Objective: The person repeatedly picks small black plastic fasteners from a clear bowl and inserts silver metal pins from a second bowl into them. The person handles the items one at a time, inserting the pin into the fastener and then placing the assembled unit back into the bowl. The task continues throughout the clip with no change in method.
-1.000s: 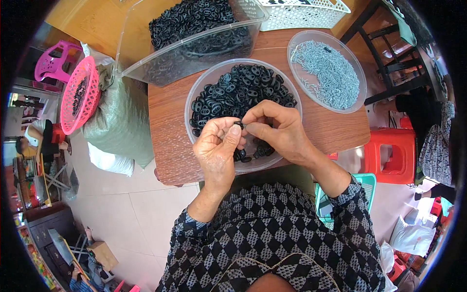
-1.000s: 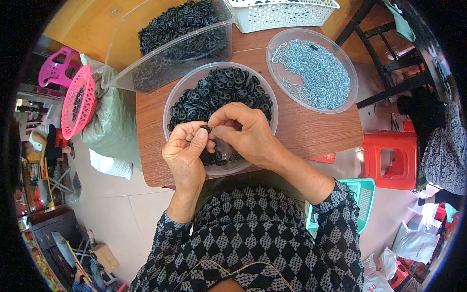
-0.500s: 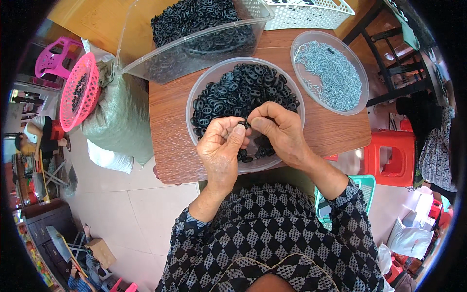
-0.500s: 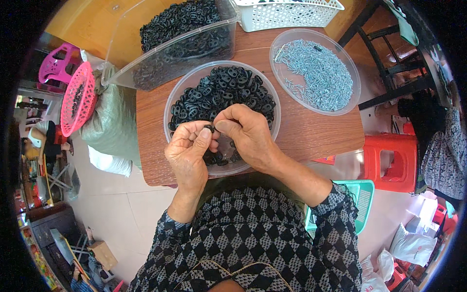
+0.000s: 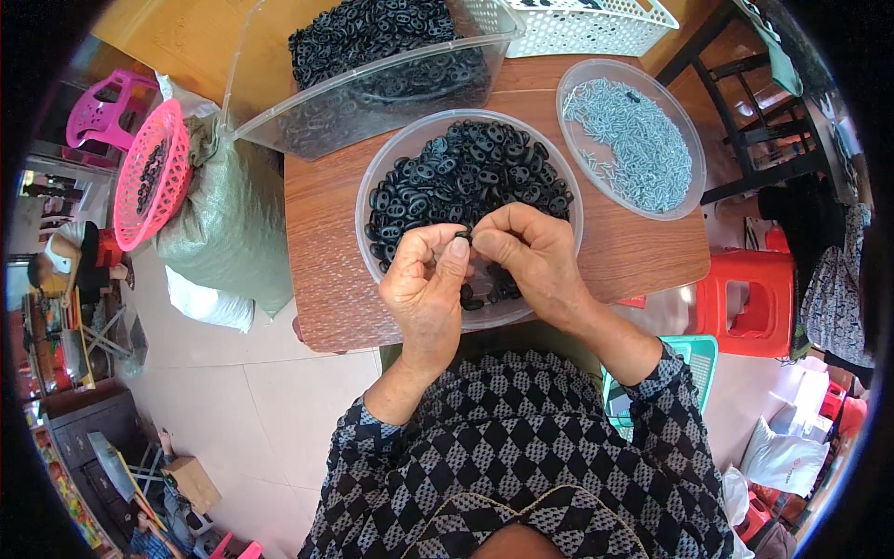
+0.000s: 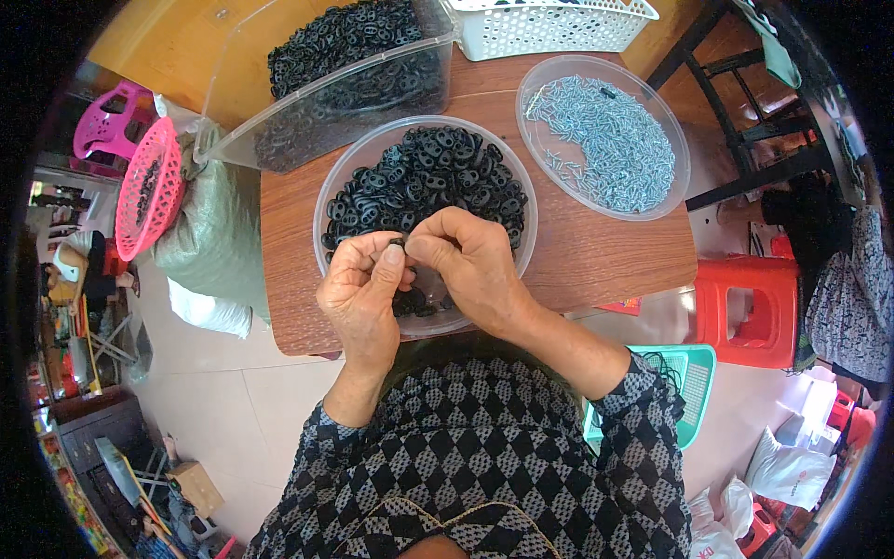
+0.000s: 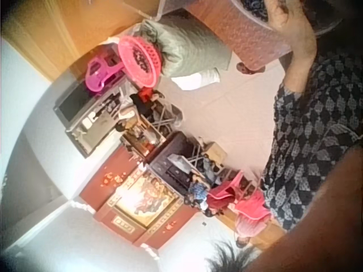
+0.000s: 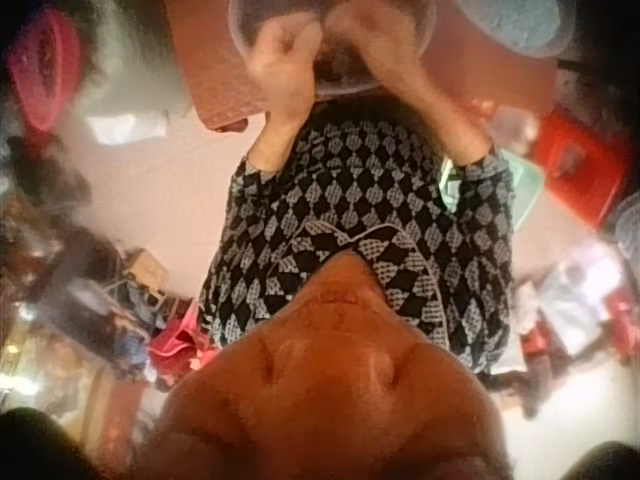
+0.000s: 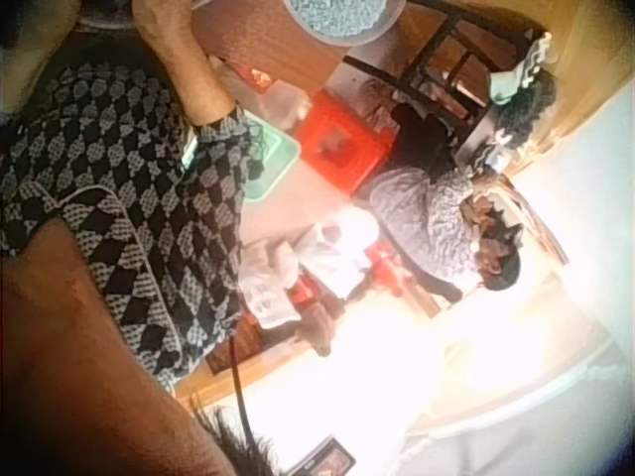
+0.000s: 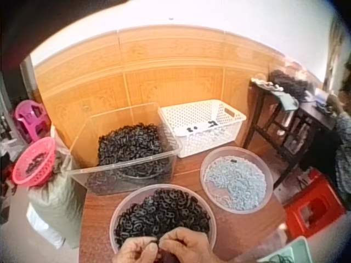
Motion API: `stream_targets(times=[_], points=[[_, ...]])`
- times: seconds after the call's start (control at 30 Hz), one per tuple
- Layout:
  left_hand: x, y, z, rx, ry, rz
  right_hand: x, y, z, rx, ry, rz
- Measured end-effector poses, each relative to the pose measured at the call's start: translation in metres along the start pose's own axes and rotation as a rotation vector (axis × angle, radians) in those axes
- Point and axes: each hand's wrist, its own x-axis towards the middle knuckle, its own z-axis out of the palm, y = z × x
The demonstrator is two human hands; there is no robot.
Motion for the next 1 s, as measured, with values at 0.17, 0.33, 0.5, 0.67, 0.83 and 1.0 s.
stream_targets(times=[0.17, 0.33, 0.5, 0.67, 0.83, 1.0], points=[[0.002, 0.004, 0.0007, -0.012, 0.034, -0.032, -0.0009, 0.0014, 0.0011, -0.197, 0.018, -0.197], [0.0033, 0.0039, -0.0017, -0.048, 0.016, -0.054, 0.0007, 0.0024, -0.0005, -0.212, 0.023, -0.212], [0.0024, 0.0031, -0.0018, -0.035, 0.006, -0.049, 0.0018, 0.005, 0.0007, -0.112, 0.026, -0.139], [0.0017, 0.0017, -0.0025, -0.032, -0.009, -0.043, 0.0016, 0.0011, 0.0014, -0.04, 0.015, -0.076], [0.0012, 0.0004, -0.0028, -0.024, -0.016, -0.033, 0.0021, 0.0028, 0.0019, -0.046, 0.009, -0.091], [0.0004, 0.0009, -0.0022, -0.039, -0.003, -0.052, 0.0013, 0.0041, 0.0027, -0.114, 0.023, -0.12]])
